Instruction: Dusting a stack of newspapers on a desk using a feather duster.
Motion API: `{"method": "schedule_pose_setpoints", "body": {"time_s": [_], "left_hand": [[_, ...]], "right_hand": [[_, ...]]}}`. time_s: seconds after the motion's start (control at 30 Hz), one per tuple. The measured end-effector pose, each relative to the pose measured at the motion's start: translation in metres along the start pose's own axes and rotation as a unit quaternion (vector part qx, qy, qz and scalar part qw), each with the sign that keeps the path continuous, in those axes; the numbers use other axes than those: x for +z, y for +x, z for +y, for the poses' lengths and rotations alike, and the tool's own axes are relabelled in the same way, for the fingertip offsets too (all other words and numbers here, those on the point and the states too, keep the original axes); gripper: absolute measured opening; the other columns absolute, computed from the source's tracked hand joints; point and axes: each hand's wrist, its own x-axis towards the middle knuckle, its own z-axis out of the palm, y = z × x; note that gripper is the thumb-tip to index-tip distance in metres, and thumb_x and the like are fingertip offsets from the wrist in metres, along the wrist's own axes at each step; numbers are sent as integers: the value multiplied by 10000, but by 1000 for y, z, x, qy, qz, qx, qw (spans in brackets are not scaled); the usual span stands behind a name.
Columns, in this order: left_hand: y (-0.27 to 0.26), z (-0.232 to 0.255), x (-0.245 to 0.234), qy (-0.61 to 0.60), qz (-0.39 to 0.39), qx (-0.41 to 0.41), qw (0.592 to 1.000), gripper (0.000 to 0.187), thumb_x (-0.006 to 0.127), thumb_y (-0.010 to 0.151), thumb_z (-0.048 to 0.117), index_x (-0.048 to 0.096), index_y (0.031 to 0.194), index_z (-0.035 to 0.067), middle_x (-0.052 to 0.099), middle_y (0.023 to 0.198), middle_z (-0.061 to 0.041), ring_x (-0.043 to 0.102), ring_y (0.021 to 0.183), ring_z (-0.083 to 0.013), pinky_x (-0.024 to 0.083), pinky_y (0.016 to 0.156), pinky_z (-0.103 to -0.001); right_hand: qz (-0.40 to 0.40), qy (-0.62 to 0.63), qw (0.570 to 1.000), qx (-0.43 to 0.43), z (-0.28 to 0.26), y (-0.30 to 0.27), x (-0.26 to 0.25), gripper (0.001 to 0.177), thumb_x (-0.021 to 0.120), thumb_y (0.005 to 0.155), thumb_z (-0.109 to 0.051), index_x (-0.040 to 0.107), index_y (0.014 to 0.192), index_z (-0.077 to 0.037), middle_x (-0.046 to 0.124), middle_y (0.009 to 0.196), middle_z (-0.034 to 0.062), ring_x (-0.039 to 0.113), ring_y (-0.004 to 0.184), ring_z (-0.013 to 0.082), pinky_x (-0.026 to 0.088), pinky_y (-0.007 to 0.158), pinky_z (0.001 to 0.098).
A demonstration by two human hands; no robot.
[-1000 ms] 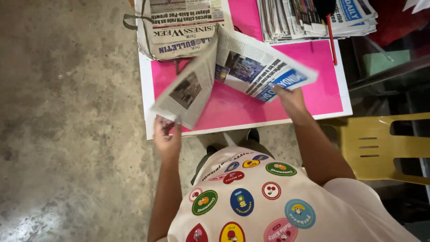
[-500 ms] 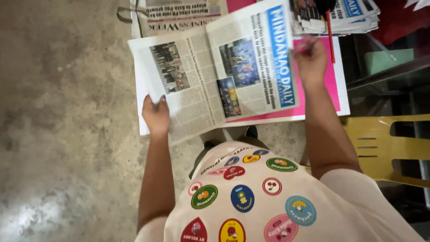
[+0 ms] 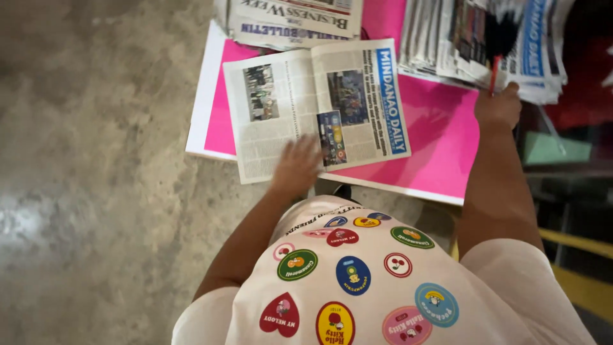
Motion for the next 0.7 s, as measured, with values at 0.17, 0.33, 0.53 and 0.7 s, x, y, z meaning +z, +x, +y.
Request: {"method": "schedule_pose_setpoints", "body": {"time_s": [0.17, 0.33, 0.53, 0.7], "left_hand": [[-3, -7, 8, -8, -67, -7, 998, 678, 457, 989, 381, 232, 1620, 275, 37, 1714, -69, 17, 1561, -300, 31, 1243, -561], [-10, -34, 42, 12, -43, -35, 998, 647, 572, 930, 169, 423, 1524, 378, 195, 1705, 50, 130, 1564, -246, 40, 1262, -590], [-14, 6, -12, -401, 141, -180, 887, 628, 669, 999, 358, 450, 1565, 197, 513, 1546, -97, 462, 1454, -309, 329, 1222, -519], [-13, -4, 11, -478, 146, -255, 828, 381, 547, 1027, 274, 623, 1381, 153, 676, 1303, -192, 630, 1217, -453, 509, 1056, -570]], "right_hand": [[1, 53, 996, -66, 6, 22, 45, 251, 602, 1030, -168, 537, 1131, 52, 703, 982, 314, 684, 834, 526, 548, 737, 565], [212, 219, 947, -104, -56, -51, 79, 166, 596, 1036, -172, 668, 991, -29, 717, 846, 161, 667, 695, 336, 552, 670, 441], [-358, 855, 374, 35, -208, -268, 66, 343, 496, 1075, -251, 743, 1087, -14, 791, 945, 179, 779, 953, 345, 626, 834, 409], [-404, 533, 700, -250, -255, -349, 62, 171, 674, 937, -68, 637, 1099, -27, 698, 958, 157, 717, 866, 329, 591, 685, 409]]}}
